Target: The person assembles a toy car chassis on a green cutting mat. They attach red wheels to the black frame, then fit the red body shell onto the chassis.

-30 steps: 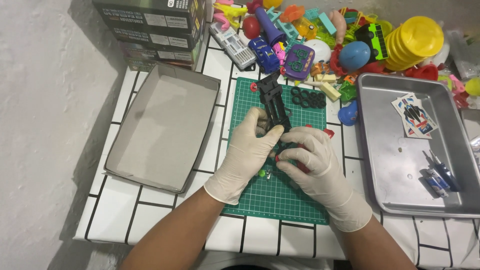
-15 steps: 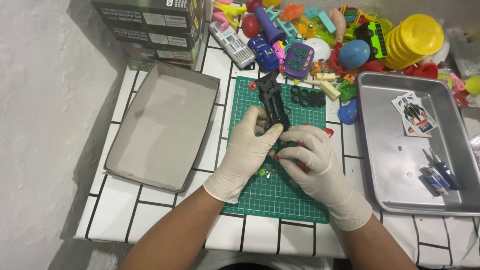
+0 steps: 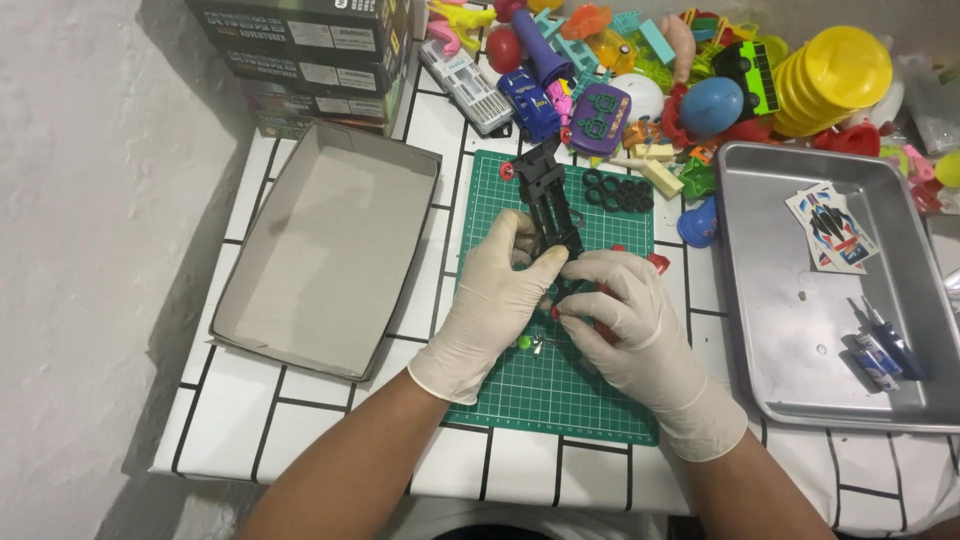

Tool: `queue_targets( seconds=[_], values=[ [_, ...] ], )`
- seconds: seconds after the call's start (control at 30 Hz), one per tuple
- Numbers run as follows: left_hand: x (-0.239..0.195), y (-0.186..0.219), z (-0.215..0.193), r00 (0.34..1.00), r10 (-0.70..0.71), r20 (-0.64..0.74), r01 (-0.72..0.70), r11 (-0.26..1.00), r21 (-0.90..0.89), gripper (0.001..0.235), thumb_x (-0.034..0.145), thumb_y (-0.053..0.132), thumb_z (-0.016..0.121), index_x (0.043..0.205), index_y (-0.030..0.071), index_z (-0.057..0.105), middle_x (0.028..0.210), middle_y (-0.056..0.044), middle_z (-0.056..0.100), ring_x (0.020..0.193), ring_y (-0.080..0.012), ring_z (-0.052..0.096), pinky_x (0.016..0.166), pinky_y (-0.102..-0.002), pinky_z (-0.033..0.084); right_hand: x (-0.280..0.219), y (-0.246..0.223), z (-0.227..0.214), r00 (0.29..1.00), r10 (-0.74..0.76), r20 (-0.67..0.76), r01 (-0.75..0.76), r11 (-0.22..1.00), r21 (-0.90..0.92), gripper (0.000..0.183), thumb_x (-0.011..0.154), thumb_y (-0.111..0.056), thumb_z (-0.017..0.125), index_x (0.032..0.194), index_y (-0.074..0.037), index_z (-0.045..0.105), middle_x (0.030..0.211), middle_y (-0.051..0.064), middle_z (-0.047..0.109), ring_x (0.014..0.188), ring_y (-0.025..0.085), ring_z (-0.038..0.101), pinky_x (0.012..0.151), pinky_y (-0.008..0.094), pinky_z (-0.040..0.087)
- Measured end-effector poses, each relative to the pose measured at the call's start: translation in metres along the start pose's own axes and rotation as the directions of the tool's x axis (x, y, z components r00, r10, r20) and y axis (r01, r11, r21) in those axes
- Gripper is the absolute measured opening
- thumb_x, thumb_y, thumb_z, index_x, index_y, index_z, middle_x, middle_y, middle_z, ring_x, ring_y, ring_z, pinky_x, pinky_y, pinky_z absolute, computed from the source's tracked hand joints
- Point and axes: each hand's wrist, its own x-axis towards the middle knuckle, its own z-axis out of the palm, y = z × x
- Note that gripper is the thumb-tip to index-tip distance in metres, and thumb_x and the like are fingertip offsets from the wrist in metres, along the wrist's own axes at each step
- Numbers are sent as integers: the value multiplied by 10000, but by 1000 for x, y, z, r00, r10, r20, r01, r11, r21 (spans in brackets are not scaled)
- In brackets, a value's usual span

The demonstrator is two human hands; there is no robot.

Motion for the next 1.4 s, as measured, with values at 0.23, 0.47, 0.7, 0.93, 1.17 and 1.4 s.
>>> queue_targets(
  seconds=[0.23, 0.47, 0.7, 0.93, 1.17, 1.4],
  values=[
    [1, -1, 0, 1000, 1, 3, -1, 1000, 1, 212, 889, 154, 704, 1029, 29, 606, 894, -121, 639, 866, -187, 660, 556, -311, 653, 0, 3, 1, 999, 17, 37, -15, 998, -55, 97, 817, -73, 804, 861, -116, 728, 1128, 82, 714, 1159, 350, 645, 941, 513, 501],
    [2, -1, -2, 1000, 3, -2, -3, 1000, -5, 216, 894, 154, 704, 1040, 29, 607, 894, -116, 640, 865, -183, 659, 548, -307, 656, 1, -5, 2, 998, 62, 14, -61, 998, -6, 192, 798, -94, 831, 958, -121, 730, 1150, 88, 719, 1156, 350, 650, 953, 515, 514],
    [1, 0, -1, 1000, -3, -2, 3, 1000, -9, 208, 892, 158, 704, 1030, 36, 607, 882, -112, 628, 862, -182, 643, 549, -311, 658, 0, -1, 2, 1000, -12, -8, 12, 997, -70, 152, 799, -78, 816, 913, -131, 731, 1140, 78, 717, 1137, 346, 651, 922, 507, 519],
    [8, -12, -2, 1000, 9, -5, -9, 1000, 9, 219, 893, 163, 708, 1039, 32, 610, 883, -113, 635, 852, -178, 641, 555, -299, 657, 2, -1, 0, 1000, 0, 19, 1, 996, -84, 129, 807, -77, 814, 883, -124, 721, 1113, 77, 713, 1099, 346, 662, 877, 494, 528],
    [11, -19, -2, 1000, -2, 5, 2, 1000, 22, 236, 896, 162, 710, 1063, 28, 610, 908, -117, 622, 870, -175, 619, 551, -295, 641, 1, -1, 3, 1000, -7, 16, 9, 996, -85, 142, 801, -106, 832, 884, -125, 718, 1091, 83, 713, 1074, 352, 672, 874, 498, 531],
    [13, -16, -2, 1000, 9, 23, -11, 998, 60, 225, 891, 190, 752, 1078, 84, 687, 960, -107, 700, 904, -179, 661, 663, -304, 630, 4, -3, -10, 980, 63, -188, -69, 997, -25, 285, 888, -111, 752, 1165, -116, 685, 1213, 128, 667, 1155, 360, 635, 954, 485, 514]
  ],
)
